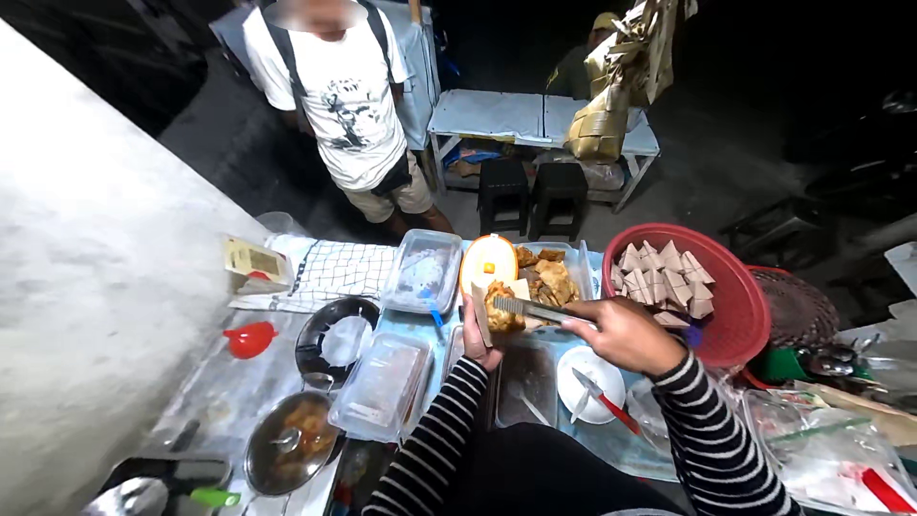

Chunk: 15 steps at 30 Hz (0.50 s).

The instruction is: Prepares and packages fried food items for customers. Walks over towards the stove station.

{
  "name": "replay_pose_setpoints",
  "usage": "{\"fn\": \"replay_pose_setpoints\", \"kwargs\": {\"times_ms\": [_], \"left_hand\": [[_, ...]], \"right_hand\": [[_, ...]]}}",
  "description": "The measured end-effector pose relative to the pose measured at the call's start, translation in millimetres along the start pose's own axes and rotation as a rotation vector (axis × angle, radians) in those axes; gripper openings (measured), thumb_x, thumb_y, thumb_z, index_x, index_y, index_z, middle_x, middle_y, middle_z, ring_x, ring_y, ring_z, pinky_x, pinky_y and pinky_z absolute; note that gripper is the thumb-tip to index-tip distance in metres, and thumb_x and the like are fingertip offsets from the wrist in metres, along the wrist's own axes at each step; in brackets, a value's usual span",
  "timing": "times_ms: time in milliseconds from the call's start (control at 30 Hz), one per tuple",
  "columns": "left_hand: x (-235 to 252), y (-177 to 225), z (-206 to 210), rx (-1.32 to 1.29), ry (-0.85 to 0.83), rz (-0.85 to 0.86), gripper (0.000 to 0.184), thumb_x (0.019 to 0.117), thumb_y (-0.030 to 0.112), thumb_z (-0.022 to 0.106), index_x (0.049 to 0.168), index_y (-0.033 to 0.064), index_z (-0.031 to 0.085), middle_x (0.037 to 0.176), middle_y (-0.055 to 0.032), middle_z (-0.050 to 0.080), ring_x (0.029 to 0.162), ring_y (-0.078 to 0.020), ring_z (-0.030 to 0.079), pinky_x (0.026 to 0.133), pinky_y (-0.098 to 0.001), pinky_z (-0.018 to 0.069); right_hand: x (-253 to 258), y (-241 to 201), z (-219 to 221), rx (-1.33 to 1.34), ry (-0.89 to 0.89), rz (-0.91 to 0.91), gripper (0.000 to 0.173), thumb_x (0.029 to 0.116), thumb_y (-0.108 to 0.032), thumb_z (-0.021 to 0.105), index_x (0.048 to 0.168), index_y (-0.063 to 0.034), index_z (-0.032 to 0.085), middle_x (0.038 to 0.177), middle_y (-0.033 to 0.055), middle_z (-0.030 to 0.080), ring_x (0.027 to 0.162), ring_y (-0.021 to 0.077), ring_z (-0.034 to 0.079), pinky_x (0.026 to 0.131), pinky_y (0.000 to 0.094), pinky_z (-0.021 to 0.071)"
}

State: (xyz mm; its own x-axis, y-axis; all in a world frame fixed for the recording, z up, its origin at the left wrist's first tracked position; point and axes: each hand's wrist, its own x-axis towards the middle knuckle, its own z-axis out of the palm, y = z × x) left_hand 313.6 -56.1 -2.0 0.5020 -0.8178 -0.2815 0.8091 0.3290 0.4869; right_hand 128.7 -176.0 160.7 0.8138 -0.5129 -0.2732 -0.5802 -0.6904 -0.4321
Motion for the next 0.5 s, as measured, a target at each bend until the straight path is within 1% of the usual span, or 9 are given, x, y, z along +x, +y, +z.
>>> {"fn": "replay_pose_setpoints", "kwargs": {"times_ms": [67,133,233,267,333,367,433,467,500], "left_hand": [[-0.8,-5.4,-4.4,0.018,-0.058,-0.013,0.070,0.1056,0.064,0.018,0.137,0.0133,0.055,0.119,-0.0134,0.069,0.108,-0.0266,0.068,0.088,-0.0499,0.0579],[-2.9,-10.7,-7.3,0.043,0.021,-0.032,0.064,0.1077,0.059,0.023,0.133,0.0115,0.057,0.116,-0.0147,0.070,0.105,-0.0281,0.069,0.086,-0.0504,0.0584],[-6.0,-15.2,-19.1,0.016,0.051,-0.036,0.064,0.1070,0.060,0.025,0.133,0.0109,0.057,0.115,-0.0158,0.070,0.105,-0.0286,0.069,0.087,-0.0510,0.0579],[-7.3,-15.5,-22.2,0.005,0.045,-0.028,0.063,0.1069,0.060,0.026,0.134,0.0110,0.056,0.116,-0.0159,0.069,0.106,-0.0288,0.068,0.088,-0.0515,0.0579],[-9.8,-14.5,-26.8,0.015,0.036,-0.001,0.061,0.1077,0.057,0.026,0.137,0.0119,0.054,0.118,-0.0146,0.069,0.107,-0.0274,0.068,0.088,-0.0498,0.0582],[-10.6,-12.9,-28.1,0.036,0.042,0.011,0.060,0.1081,0.056,0.026,0.138,0.0123,0.053,0.119,-0.0135,0.068,0.107,-0.0263,0.068,0.088,-0.0483,0.0583],[-14.2,-9.8,-31.1,0.044,0.041,0.021,0.057,0.1084,0.055,0.027,0.139,0.0126,0.052,0.119,-0.0128,0.068,0.107,-0.0253,0.068,0.089,-0.0475,0.0584],[-18.4,-9.1,-33.7,0.041,0.031,0.019,0.057,0.1084,0.055,0.028,0.137,0.0122,0.053,0.118,-0.0130,0.068,0.106,-0.0250,0.068,0.088,-0.0469,0.0587],[-23.3,-8.5,-36.3,0.036,0.014,0.015,0.057,0.1083,0.055,0.028,0.136,0.0115,0.054,0.116,-0.0132,0.069,0.104,-0.0245,0.069,0.087,-0.0462,0.0591]], "right_hand": [[10.5,-16.3,6.3,-0.075,-0.093,0.055,0.043,0.1034,-0.051,0.049,0.125,-0.0217,0.073,0.108,0.0100,0.076,0.106,0.0306,0.070,0.092,0.0595,0.0534],[17.1,-23.4,8.2,-0.090,-0.131,0.066,0.045,0.1024,-0.053,0.051,0.122,-0.0187,0.073,0.104,0.0109,0.075,0.103,0.0305,0.071,0.090,0.0584,0.0542],[19.9,-21.4,1.6,-0.051,-0.125,0.054,0.047,0.1021,-0.054,0.051,0.121,-0.0174,0.073,0.102,0.0101,0.075,0.100,0.0283,0.071,0.088,0.0560,0.0550],[20.2,-18.2,-2.2,-0.027,-0.107,0.058,0.047,0.1024,-0.053,0.051,0.123,-0.0174,0.073,0.104,0.0102,0.075,0.101,0.0282,0.071,0.090,0.0561,0.0546],[25.6,-10.4,-8.4,0.004,-0.033,0.116,0.049,0.1034,-0.053,0.050,0.127,-0.0167,0.071,0.111,0.0121,0.074,0.108,0.0305,0.069,0.096,0.0577,0.0529],[33.0,-7.6,-10.0,0.007,0.028,0.154,0.050,0.1047,-0.051,0.049,0.130,-0.0132,0.069,0.115,0.0160,0.073,0.112,0.0342,0.068,0.099,0.0592,0.0511],[63.7,-2.4,-3.0,-0.025,0.158,0.255,0.049,0.1065,-0.043,0.050,0.131,-0.0037,0.066,0.118,0.0240,0.070,0.115,0.0409,0.067,0.099,0.0610,0.0506],[85.3,2.3,6.1,-0.064,0.175,0.335,0.050,0.1066,-0.041,0.051,0.134,-0.0007,0.063,0.124,0.0258,0.068,0.118,0.0420,0.065,0.100,0.0614,0.0502],[108.1,8.5,16.0,-0.127,0.142,0.406,0.051,0.1068,-0.039,0.051,0.138,0.0010,0.058,0.132,0.0262,0.064,0.122,0.0423,0.064,0.101,0.0617,0.0494]]}}
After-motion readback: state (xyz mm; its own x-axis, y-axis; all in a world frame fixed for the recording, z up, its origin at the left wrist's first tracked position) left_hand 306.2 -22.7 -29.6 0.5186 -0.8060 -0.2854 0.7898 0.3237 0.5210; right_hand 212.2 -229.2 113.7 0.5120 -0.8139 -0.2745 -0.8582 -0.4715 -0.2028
